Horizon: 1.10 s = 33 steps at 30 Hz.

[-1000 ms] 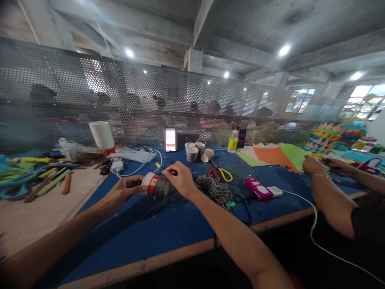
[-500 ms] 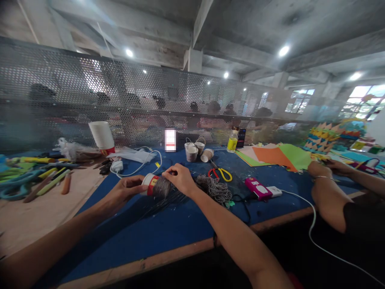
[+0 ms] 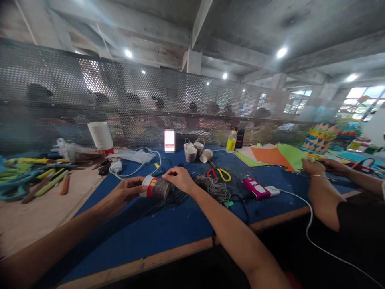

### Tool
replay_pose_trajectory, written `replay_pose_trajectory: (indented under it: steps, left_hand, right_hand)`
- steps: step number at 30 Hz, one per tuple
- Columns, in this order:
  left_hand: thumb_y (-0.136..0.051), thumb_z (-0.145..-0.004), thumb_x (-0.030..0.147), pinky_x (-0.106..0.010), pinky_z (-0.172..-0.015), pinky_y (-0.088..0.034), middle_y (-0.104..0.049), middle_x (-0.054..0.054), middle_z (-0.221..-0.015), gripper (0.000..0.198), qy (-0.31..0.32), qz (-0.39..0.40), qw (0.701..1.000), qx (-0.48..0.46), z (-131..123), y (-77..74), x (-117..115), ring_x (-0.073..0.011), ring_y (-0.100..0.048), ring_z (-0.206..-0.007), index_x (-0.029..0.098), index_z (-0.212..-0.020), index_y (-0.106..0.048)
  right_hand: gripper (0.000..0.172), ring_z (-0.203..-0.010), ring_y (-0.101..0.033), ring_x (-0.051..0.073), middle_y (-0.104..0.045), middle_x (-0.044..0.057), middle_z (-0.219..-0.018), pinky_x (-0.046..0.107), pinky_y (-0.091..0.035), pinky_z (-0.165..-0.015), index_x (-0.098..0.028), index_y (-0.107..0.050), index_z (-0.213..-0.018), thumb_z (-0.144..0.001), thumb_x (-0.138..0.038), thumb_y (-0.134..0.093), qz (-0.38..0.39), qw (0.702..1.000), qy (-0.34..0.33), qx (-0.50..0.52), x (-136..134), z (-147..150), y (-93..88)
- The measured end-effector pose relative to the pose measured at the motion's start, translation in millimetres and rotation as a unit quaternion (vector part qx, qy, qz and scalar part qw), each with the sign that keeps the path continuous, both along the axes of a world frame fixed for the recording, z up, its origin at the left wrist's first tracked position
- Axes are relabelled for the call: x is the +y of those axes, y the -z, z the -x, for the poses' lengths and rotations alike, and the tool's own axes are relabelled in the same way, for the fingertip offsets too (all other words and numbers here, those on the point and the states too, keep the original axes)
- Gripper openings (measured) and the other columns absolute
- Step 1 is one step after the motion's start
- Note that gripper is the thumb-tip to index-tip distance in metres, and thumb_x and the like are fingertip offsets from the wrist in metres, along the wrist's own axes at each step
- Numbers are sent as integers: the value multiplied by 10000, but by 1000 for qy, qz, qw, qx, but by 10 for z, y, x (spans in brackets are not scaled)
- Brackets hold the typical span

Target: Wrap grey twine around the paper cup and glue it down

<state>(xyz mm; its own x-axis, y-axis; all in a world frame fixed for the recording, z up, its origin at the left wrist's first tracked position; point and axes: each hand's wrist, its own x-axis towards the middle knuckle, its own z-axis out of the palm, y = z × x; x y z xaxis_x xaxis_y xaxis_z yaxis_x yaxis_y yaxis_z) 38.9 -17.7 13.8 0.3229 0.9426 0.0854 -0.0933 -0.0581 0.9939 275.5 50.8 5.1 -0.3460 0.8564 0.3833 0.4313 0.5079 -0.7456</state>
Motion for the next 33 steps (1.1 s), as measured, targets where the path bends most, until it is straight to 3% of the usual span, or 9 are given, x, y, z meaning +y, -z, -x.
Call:
replay_pose_trajectory:
  steps: [15, 23, 28, 33]
  left_hand:
    - [-890, -746, 303, -271, -738, -531, -751, -49, -832, 191, -4, 45, 998, -45, -10, -52, -12, -171, -663, -732, 173, -858, -807]
    - [-889, -743, 299, -320, -833, -557, -785, -71, -914, 211, -21, 37, 996, -76, 22, -52, 31, -198, -714, -808, 170, -884, -800]
    - [-895, -749, 291, -308, -811, -560, -796, -64, -926, 211, -26, 44, 992, -117, 51, -24, 80, -189, -717, -804, 186, -912, -810]
    - [-874, -779, 271, -265, -745, -546, -782, -61, -958, 235, -42, 49, 988, -144, 107, -1, 129, -170, -699, -806, 175, -980, -800]
  right_hand:
    - [215, -757, -652, 167, -756, 18, -776, 264, -473, -760, -164, -799, -793, -828, -370, -744, 87, 992, -37, 86, 40, 15, 62]
    - [208, -657, -590, 135, -724, 5, -720, 247, -450, -661, -155, -789, -805, -819, -344, -704, 110, 986, -26, 121, 152, 9, 159]
    - [293, -662, -593, 143, -707, 3, -702, 257, -456, -677, -161, -754, -778, -844, -445, -719, 76, 994, -17, 77, 148, -14, 135]
    - [200, -714, -640, 168, -736, 11, -759, 265, -434, -684, -200, -762, -839, -899, -370, -676, 28, 998, 46, -36, 87, -80, 47]
